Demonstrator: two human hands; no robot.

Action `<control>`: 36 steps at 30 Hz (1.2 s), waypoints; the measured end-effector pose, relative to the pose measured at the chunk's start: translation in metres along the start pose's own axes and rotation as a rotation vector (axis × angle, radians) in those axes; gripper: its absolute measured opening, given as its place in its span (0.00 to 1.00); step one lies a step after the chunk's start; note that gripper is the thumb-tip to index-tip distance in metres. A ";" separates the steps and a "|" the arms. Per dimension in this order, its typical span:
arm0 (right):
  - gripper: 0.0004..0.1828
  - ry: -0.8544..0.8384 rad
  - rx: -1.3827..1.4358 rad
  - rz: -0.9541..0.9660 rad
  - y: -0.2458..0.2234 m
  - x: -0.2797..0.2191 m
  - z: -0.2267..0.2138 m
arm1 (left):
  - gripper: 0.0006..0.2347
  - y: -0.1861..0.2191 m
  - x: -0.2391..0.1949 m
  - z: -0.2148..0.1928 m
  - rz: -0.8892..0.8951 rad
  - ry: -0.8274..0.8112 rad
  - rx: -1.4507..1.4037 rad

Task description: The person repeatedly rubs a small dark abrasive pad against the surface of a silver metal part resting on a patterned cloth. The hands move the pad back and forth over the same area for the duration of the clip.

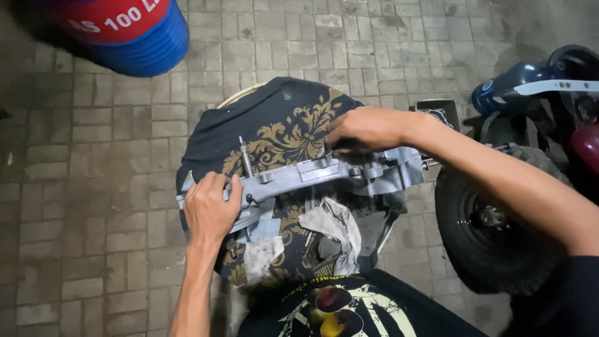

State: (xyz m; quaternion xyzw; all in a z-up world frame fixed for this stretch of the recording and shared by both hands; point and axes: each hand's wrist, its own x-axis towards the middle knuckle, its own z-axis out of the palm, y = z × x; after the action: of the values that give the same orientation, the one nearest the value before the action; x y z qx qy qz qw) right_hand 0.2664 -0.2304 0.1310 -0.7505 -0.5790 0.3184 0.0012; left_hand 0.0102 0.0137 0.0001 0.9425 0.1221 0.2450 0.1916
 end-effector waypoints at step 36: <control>0.16 0.125 0.428 0.001 -0.007 -0.003 0.013 | 0.14 0.004 -0.006 0.006 -0.013 0.062 0.035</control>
State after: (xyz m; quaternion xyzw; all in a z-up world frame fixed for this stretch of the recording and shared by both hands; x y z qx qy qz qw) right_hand 0.2538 -0.2353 0.1250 -0.7516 -0.4967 0.3869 0.1966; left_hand 0.0084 0.0062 -0.0052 0.9369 0.1384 0.2708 0.1726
